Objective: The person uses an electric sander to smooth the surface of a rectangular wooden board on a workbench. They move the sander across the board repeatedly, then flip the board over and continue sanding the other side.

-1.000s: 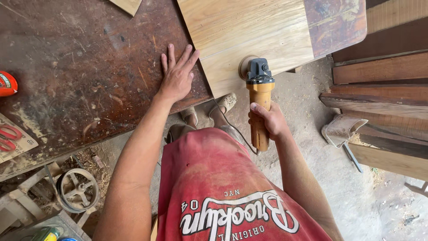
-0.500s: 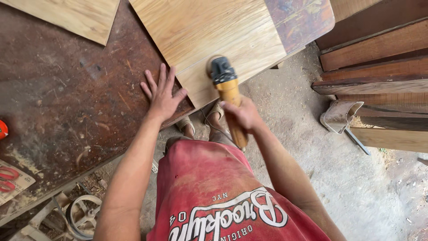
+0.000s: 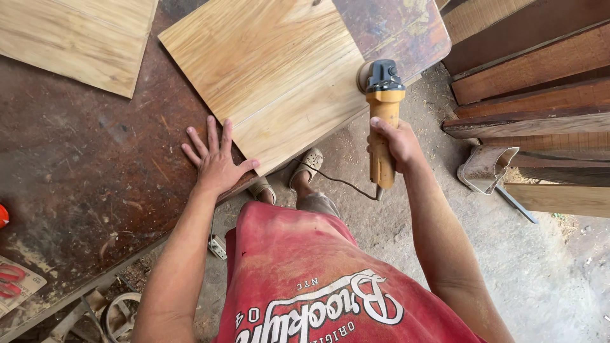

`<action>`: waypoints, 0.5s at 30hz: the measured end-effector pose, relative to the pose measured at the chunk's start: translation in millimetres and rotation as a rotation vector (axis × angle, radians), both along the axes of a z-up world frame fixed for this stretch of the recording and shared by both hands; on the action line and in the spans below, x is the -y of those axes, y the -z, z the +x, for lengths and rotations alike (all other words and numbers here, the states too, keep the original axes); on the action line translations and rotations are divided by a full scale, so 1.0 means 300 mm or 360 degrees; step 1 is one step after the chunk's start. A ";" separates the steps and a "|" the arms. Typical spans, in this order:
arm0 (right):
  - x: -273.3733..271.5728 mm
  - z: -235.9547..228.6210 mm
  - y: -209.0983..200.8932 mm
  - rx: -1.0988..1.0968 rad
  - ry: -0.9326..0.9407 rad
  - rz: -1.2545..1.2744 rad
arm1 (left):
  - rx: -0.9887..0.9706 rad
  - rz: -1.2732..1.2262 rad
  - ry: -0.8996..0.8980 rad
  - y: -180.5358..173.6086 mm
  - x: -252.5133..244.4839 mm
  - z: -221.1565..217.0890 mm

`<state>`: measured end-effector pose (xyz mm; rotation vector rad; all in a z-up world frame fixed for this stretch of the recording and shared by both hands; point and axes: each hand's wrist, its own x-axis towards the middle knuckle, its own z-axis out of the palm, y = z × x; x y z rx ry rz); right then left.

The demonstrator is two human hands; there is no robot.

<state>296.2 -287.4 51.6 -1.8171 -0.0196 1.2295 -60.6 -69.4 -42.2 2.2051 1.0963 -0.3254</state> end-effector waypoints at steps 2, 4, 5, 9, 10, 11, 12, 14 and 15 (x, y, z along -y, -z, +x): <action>-0.005 0.004 -0.013 -0.0014 -0.0034 -0.0075 | -0.0015 -0.0013 0.0000 0.000 0.003 -0.001; -0.031 -0.035 -0.022 -0.0033 -0.0141 -0.0227 | -0.0029 -0.0016 -0.0006 0.000 0.001 0.004; -0.045 -0.078 -0.023 -0.0033 -0.0208 -0.0154 | -0.0039 -0.0017 -0.0007 0.000 0.000 0.003; -0.112 -0.225 -0.030 0.0015 -0.0595 -0.0086 | -0.0095 -0.0019 0.0007 0.002 -0.007 0.017; -0.125 -0.240 -0.032 0.0014 -0.0652 -0.0026 | -0.0106 -0.0023 0.0000 0.002 -0.009 0.020; -0.134 -0.244 -0.033 0.0012 -0.0711 0.0033 | -0.0119 -0.0028 -0.0007 0.001 -0.008 0.019; -0.140 -0.236 -0.032 -0.0005 -0.0692 -0.0019 | -0.0132 -0.0033 -0.0015 0.000 -0.008 0.017; -0.141 -0.177 -0.028 -0.0036 -0.0648 -0.0131 | -0.0147 -0.0036 -0.0014 -0.001 0.001 0.022; -0.139 -0.143 -0.023 0.0029 -0.0620 -0.0149 | -0.0152 -0.0042 -0.0023 0.000 -0.004 0.026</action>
